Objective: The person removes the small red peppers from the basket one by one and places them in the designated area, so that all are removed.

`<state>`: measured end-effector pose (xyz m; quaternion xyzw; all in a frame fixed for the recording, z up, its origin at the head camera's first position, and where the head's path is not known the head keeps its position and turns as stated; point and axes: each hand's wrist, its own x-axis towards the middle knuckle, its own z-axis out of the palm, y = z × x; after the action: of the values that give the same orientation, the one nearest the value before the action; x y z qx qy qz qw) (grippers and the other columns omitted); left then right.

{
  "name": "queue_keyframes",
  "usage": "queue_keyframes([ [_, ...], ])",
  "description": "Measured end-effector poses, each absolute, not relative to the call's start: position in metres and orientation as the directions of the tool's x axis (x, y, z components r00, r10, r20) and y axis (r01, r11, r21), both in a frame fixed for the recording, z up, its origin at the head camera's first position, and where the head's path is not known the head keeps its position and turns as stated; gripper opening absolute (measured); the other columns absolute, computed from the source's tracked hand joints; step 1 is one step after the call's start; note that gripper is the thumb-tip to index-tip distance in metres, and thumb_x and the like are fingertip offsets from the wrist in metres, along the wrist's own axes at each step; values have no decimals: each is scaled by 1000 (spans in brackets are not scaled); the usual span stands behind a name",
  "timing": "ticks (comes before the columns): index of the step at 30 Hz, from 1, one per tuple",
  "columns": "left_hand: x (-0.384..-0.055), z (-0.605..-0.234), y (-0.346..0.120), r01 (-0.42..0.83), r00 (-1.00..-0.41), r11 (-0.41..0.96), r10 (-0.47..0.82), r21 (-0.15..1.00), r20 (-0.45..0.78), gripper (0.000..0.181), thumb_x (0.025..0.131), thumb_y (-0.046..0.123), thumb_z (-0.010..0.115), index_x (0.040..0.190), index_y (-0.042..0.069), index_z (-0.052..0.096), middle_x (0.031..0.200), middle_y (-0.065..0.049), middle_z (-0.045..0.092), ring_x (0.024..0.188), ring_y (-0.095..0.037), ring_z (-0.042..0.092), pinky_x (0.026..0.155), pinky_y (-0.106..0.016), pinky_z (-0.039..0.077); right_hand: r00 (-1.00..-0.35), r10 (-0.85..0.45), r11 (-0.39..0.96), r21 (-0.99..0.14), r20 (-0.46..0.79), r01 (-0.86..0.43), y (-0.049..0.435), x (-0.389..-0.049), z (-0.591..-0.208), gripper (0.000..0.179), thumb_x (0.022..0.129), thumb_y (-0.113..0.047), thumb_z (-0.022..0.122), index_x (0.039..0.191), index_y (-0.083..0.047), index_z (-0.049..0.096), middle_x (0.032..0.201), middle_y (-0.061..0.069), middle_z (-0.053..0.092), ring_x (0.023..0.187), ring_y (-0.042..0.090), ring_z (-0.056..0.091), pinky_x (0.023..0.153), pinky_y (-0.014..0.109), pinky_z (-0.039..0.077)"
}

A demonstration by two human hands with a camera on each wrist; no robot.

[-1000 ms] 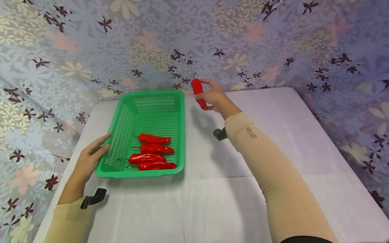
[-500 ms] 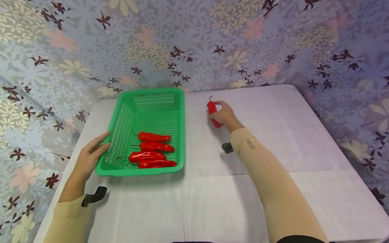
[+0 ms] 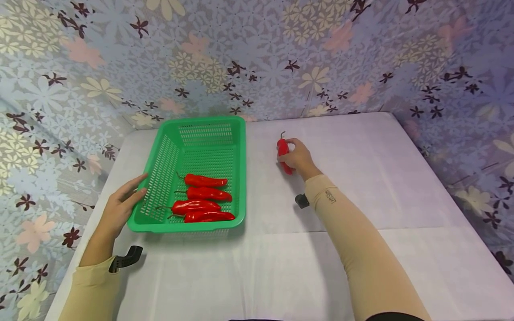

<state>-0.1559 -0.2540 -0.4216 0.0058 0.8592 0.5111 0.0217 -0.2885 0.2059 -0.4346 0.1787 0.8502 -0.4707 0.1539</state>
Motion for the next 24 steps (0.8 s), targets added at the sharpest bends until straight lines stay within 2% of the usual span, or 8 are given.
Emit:
queue_keyframes([
  [7,-157,-422,-254,-8,-999,488,26,873,-23,52,95,42,53,144,28,41,154,-7,33,137,-40,35,105,-61,33,-902,165,560,-714,-400,419,209,-287,-428,92,77,-30,78,150,-29,22,144,16,39,124,33,44,95,50,49],
  [13,-156,-423,-254,-15,-999,487,21,873,-29,53,95,43,52,144,28,41,154,-7,32,137,-41,34,105,-62,33,-936,168,616,-708,-308,344,214,-289,-407,102,71,-44,80,152,-30,19,154,16,28,136,37,32,103,59,39],
  [21,-157,-423,-253,-10,-1000,491,15,871,-20,52,95,40,53,144,26,41,154,-8,32,137,-42,33,106,-63,30,-942,174,631,-703,-286,330,216,-292,-388,111,67,-50,82,152,-30,15,155,17,25,135,39,35,97,56,45],
  [24,-157,-424,-253,-7,-1000,493,17,870,-17,52,95,41,53,144,26,41,154,-8,33,137,-42,35,105,-62,32,-943,169,633,-702,-287,327,215,-294,-383,114,64,-54,82,152,-32,13,155,16,24,135,38,35,97,56,46],
])
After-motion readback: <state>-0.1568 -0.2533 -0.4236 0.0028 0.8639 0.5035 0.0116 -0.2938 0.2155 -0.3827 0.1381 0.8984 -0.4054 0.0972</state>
